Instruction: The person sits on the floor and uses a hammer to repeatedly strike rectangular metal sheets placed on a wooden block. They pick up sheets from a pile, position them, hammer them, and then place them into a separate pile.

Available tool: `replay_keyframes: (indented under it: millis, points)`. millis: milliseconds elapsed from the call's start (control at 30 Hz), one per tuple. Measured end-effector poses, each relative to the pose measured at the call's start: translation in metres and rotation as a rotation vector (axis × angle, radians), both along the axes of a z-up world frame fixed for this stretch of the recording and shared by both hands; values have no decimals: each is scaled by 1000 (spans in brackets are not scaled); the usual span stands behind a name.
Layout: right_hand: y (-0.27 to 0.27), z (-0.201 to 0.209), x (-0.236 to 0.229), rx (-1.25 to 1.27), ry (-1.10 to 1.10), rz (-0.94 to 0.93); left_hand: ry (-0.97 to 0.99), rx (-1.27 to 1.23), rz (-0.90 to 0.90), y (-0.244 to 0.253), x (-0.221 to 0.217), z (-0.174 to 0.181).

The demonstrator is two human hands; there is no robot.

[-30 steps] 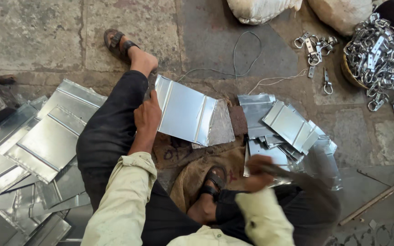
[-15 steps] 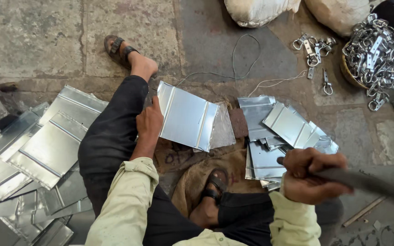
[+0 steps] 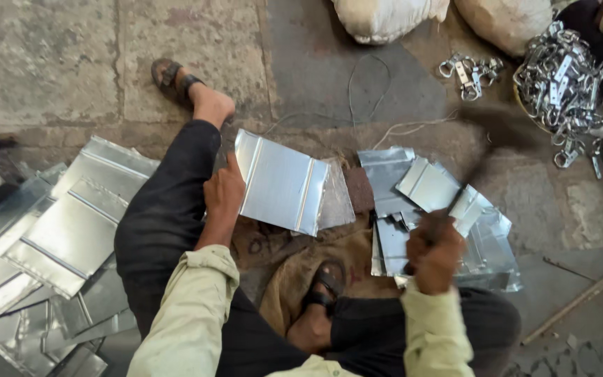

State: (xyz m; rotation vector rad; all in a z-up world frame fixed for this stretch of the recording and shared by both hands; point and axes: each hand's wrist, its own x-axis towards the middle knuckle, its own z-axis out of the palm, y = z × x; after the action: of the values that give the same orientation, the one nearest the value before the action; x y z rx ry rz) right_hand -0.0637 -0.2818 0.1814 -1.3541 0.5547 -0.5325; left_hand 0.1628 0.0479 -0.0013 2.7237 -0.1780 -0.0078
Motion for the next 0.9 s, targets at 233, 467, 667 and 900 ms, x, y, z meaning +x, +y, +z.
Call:
replay_keyframes:
  millis: [233,467,667,900]
  points:
    - [-23,-90,7,-120,-580,70,13,24,7,1,-2,1]
    - [13,-164,-5,-323,863,309,32,32,-15,2,0,1]
    - [20,-13,14,-589,-38,288,6,65,-26,0,-2,-3]
    - [28,-83,32,-193,-412,154,-29,94,11,5,17,-44]
